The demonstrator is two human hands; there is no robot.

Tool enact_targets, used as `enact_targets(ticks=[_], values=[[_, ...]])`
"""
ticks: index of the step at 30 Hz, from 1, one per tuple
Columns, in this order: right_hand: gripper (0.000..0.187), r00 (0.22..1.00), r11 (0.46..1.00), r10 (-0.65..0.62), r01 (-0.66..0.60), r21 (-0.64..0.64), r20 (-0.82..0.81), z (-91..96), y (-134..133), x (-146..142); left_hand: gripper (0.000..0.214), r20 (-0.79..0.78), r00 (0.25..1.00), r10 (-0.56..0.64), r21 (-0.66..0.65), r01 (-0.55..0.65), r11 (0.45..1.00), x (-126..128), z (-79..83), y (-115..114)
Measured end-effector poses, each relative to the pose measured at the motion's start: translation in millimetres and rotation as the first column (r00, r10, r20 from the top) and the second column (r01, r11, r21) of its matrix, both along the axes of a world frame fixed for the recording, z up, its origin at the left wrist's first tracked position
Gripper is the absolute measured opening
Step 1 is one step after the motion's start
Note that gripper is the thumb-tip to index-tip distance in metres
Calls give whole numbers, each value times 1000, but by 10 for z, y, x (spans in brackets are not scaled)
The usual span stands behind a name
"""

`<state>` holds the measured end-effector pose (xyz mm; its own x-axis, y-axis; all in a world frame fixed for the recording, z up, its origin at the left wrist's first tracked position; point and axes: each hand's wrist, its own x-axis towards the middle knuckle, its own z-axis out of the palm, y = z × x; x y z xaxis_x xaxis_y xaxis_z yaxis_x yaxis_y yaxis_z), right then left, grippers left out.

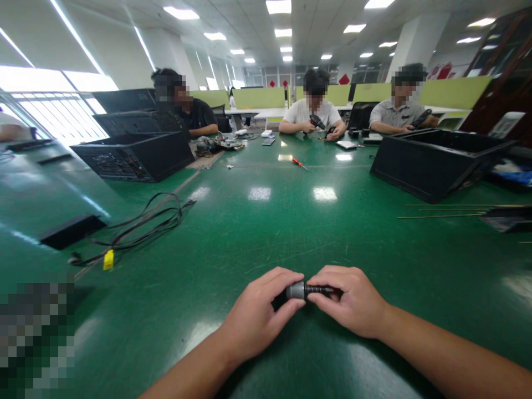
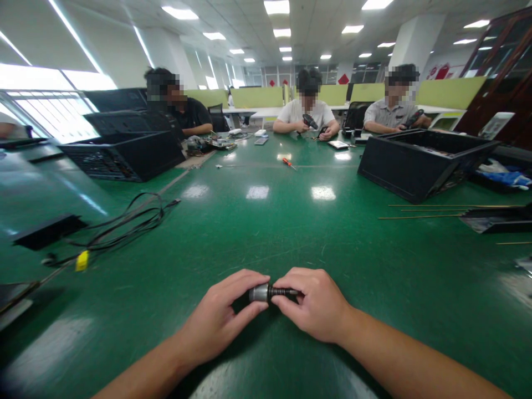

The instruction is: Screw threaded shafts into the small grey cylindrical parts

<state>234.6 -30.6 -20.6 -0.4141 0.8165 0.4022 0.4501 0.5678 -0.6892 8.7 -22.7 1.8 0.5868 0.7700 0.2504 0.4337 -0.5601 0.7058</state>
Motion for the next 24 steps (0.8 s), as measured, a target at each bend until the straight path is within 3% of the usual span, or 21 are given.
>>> enact_targets(ticks=[24], values=[[12, 1000, 1000, -8, 8, 18, -24, 2, -1, 1, 29, 5, 1000, -7, 24, 7, 1000, -6, -25, 7]])
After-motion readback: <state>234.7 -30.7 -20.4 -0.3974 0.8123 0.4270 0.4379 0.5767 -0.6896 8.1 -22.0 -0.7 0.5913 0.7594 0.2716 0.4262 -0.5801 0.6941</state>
